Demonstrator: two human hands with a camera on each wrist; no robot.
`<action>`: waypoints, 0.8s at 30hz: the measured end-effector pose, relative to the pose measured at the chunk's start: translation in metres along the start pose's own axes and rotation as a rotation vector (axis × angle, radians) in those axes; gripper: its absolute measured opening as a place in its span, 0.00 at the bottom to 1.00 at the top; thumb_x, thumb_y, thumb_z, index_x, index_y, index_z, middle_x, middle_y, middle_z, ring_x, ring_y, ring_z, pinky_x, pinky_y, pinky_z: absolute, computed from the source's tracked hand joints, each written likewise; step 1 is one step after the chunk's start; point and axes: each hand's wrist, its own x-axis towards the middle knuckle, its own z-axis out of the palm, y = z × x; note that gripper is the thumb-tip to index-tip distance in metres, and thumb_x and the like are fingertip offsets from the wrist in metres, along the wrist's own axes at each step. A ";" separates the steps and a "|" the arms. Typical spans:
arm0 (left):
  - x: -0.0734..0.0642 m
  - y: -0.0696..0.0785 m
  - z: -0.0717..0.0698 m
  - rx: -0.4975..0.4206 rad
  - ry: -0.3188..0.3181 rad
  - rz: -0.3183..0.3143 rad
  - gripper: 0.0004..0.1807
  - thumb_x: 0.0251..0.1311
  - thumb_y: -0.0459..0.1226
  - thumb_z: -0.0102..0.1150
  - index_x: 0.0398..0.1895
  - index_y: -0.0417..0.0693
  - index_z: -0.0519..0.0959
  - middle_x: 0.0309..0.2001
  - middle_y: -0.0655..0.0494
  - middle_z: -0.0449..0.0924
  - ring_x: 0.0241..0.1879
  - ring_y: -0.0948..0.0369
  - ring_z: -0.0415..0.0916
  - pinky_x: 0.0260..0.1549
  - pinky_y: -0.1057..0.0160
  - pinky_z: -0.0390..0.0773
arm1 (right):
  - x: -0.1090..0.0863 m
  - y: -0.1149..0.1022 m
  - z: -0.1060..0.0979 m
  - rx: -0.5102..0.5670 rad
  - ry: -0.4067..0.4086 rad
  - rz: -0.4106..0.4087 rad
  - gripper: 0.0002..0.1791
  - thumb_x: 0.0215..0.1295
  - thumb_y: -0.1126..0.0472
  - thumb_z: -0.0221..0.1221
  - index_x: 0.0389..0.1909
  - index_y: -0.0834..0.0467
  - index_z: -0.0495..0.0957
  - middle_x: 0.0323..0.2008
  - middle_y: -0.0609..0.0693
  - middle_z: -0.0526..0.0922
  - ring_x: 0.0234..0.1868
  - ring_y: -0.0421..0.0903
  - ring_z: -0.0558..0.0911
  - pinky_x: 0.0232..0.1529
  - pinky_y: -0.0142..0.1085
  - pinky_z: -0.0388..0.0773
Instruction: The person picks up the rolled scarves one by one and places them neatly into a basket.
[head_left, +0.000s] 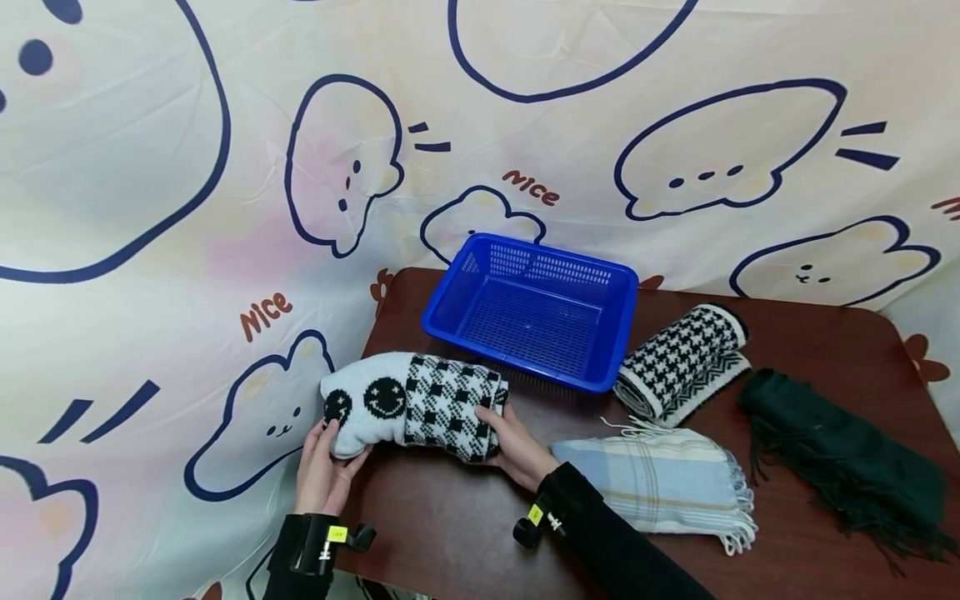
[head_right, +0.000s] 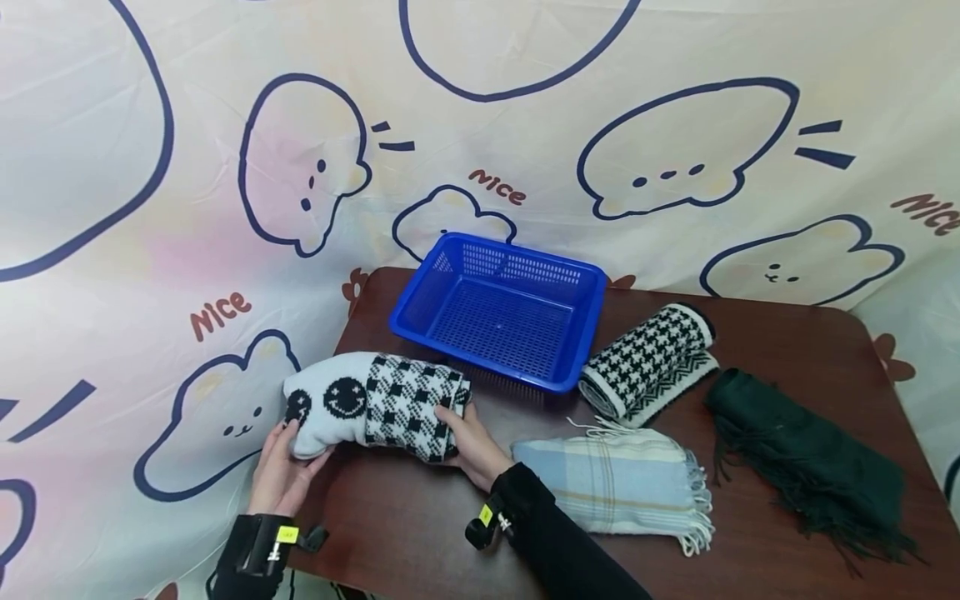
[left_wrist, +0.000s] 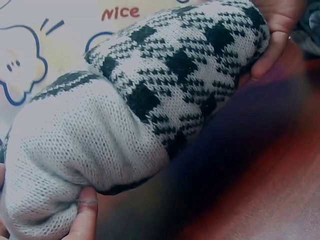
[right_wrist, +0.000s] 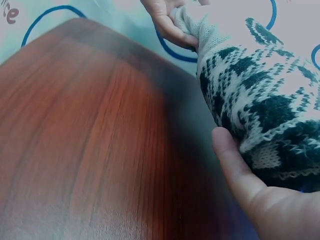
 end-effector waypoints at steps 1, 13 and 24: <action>-0.002 0.001 0.002 0.013 -0.003 0.011 0.16 0.83 0.44 0.52 0.67 0.61 0.65 0.68 0.61 0.64 0.55 0.66 0.79 0.49 0.60 0.85 | -0.002 0.000 0.000 0.000 -0.003 -0.003 0.42 0.85 0.50 0.52 0.87 0.49 0.39 0.82 0.65 0.57 0.69 0.58 0.75 0.64 0.60 0.78; -0.019 0.021 0.021 0.127 -0.065 0.124 0.17 0.84 0.44 0.51 0.70 0.61 0.67 0.68 0.60 0.65 0.59 0.65 0.74 0.51 0.61 0.84 | -0.023 -0.010 0.009 0.056 0.002 -0.033 0.42 0.85 0.48 0.52 0.86 0.45 0.38 0.82 0.63 0.56 0.65 0.55 0.79 0.61 0.55 0.82; -0.025 0.039 0.038 0.173 -0.095 0.175 0.20 0.85 0.44 0.49 0.73 0.59 0.64 0.71 0.59 0.62 0.65 0.61 0.68 0.53 0.62 0.83 | -0.035 -0.025 0.018 0.054 -0.009 -0.102 0.42 0.84 0.49 0.53 0.86 0.44 0.39 0.82 0.63 0.54 0.63 0.55 0.80 0.62 0.56 0.81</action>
